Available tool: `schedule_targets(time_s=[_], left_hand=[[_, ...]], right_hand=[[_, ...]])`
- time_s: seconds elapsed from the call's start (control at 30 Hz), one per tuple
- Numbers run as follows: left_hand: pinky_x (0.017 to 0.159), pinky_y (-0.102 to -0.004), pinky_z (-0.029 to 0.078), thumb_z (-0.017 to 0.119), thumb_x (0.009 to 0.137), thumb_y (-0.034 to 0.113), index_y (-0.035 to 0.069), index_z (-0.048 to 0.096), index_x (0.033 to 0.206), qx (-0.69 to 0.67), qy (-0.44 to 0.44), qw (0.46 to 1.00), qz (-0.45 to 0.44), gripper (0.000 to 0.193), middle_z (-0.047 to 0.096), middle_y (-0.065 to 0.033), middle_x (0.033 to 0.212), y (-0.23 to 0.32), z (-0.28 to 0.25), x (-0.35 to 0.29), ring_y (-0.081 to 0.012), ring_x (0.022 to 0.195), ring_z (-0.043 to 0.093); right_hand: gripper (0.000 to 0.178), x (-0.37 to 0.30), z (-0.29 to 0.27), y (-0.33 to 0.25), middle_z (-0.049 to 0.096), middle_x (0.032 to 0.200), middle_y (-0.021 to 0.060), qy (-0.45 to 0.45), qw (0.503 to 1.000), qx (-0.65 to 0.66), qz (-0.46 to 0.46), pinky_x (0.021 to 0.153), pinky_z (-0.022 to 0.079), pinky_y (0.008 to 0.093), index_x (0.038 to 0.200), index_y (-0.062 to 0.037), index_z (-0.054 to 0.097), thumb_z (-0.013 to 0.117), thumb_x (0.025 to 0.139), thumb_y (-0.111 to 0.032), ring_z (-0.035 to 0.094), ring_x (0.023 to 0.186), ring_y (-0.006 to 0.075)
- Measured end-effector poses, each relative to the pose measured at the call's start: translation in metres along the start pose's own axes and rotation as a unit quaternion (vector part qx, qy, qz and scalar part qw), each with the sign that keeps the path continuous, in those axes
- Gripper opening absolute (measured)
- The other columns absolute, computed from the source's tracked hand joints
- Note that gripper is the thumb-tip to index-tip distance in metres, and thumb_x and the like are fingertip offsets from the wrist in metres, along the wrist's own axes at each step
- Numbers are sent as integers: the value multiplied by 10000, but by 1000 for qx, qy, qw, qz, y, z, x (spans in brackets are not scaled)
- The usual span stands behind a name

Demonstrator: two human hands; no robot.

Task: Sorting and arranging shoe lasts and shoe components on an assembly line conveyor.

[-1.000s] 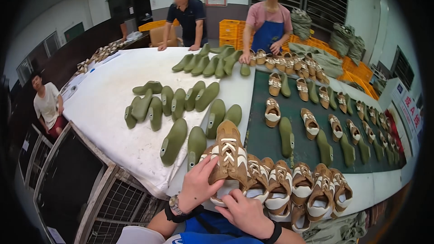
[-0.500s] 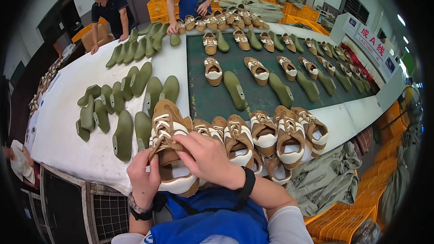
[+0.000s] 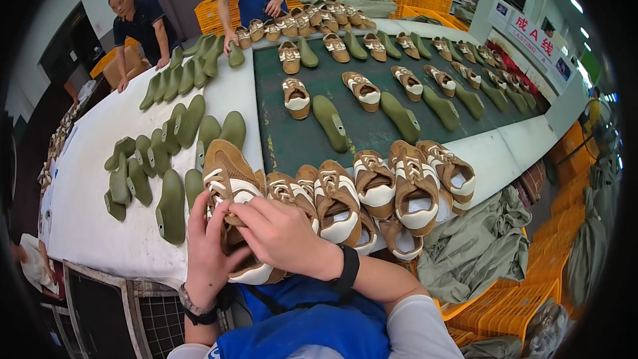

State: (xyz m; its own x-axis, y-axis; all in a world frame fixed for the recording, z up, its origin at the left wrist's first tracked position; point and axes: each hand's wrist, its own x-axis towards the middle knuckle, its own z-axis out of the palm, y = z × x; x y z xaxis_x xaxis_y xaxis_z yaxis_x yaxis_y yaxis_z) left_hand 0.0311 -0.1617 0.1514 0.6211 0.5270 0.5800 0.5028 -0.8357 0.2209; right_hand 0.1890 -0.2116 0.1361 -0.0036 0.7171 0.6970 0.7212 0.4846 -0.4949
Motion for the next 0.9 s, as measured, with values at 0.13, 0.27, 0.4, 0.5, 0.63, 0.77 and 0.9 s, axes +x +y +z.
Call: schedule_targets(time_s=[0.13,0.27,0.4,0.5,0.63,0.77,0.9], left_hand=[[779,-335,500,622,719,-18,-4,567,1128,-145,62,983,-92,413,639,-173,997,-28,20,-8,-274,893,639],[785,-277,488,550,795,-42,-26,587,1110,-270,84,944,-171,317,653,-157,1003,-37,17,-5,-174,906,639],[782,-292,493,545,771,-60,-16,587,1109,-280,78,941,-174,343,645,-168,1005,-33,23,1,-215,904,643],[770,-346,502,531,688,-86,4,597,1078,-122,81,987,-69,405,623,-179,999,-26,19,5,-324,898,620],[705,-361,514,577,680,-19,30,624,1041,-41,54,998,-9,367,625,-159,976,2,29,0,-314,817,623],[741,-351,506,671,682,13,-6,572,1090,-90,12,996,-11,420,612,-185,1016,10,29,7,-315,880,617],[754,-359,486,713,699,64,5,571,1082,-162,-18,985,-58,412,612,-166,1006,-6,15,4,-314,874,607]], right_hand=[[414,-2,-7,6,542,859,106,-20,999,12,25,598,474,336,1104,-27,546,675,716,-92,579,711,268],[418,7,-9,1,524,900,115,-61,995,50,55,613,481,356,1142,-49,516,653,762,-155,591,737,288],[450,10,-10,6,534,835,104,-33,994,73,75,584,465,340,1150,-58,536,688,735,-145,573,688,254],[524,9,-12,8,524,873,92,-45,996,48,63,584,474,337,1198,-81,508,701,719,-170,579,727,242],[693,0,-10,7,483,954,79,-147,978,-114,94,598,500,345,1280,-113,438,725,653,-189,576,833,235],[614,-10,-13,21,512,943,112,-114,979,-107,131,625,496,363,1225,-94,475,636,633,-76,581,835,275],[516,-31,-57,55,561,1005,172,50,979,-33,193,770,483,365,1160,-19,496,510,644,8,572,899,343]])
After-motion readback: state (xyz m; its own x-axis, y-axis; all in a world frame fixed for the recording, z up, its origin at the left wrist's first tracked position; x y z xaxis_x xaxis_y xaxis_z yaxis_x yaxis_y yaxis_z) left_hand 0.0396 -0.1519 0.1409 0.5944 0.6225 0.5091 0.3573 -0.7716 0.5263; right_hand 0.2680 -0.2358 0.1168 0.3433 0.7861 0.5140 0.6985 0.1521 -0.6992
